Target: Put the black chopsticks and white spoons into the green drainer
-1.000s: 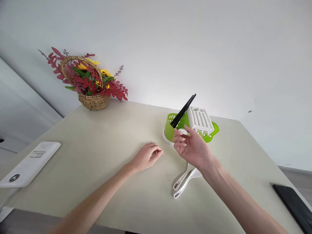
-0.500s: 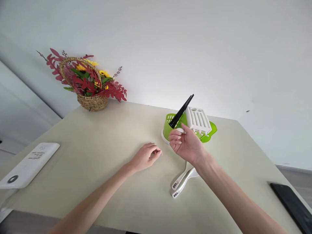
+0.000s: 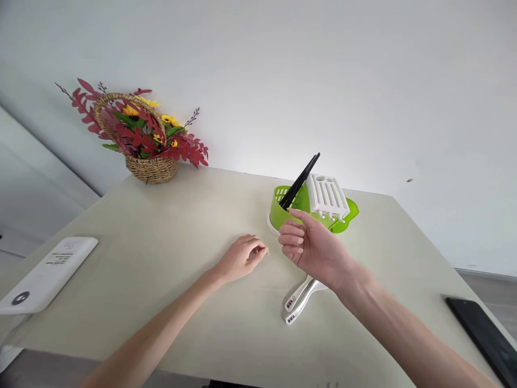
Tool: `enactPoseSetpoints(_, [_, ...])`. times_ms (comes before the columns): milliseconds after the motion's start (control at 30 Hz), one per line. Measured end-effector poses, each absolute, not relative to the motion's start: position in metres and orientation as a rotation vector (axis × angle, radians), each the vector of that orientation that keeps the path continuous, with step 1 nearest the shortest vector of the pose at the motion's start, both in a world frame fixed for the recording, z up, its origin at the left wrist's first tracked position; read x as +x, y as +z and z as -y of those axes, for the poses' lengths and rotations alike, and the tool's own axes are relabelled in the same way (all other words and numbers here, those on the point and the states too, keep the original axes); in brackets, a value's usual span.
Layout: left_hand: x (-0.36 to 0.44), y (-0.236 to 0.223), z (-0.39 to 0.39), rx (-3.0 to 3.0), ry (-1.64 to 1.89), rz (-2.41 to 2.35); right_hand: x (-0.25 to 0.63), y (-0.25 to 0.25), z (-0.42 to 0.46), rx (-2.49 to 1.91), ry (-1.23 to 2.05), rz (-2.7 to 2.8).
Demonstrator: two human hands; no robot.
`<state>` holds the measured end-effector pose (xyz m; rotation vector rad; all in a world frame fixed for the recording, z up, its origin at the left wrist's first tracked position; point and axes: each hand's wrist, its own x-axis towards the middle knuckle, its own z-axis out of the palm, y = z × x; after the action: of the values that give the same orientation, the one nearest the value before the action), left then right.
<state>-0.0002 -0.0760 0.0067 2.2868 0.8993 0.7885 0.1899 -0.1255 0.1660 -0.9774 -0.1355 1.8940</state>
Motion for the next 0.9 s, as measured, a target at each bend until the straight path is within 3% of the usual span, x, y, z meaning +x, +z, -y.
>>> enactPoseSetpoints(200, [0.000,0.006,0.075,2.306,0.802,-0.890,0.223,0.176,0.157,-1.319,1.699,1.030])
enactPoseSetpoints(367, [0.000,0.006,0.075,2.319,0.807,-0.890,0.270,0.161,0.178,-1.861,1.015,1.890])
enactPoseSetpoints(433, [0.000,0.007,0.075,2.317,0.797,-0.893,0.289,0.145,0.184,-2.081,0.696,2.072])
enactPoseSetpoints(500, [0.000,0.008,0.075,2.308,0.787,-0.899,0.307,0.125,0.188,-2.184,0.584,2.155])
enactPoseSetpoints(633, [0.000,0.010,0.075,2.288,0.775,-0.903,0.335,0.092,0.187,-2.213,0.773,2.096])
enactPoseSetpoints(800, [0.000,0.013,0.075,2.282,0.754,-0.911,0.346,0.075,0.179,-2.050,1.254,2.025])
enactPoseSetpoints(900, [0.000,0.015,0.075,2.281,0.753,-0.915,0.343,0.069,0.175,-1.954,1.332,2.023])
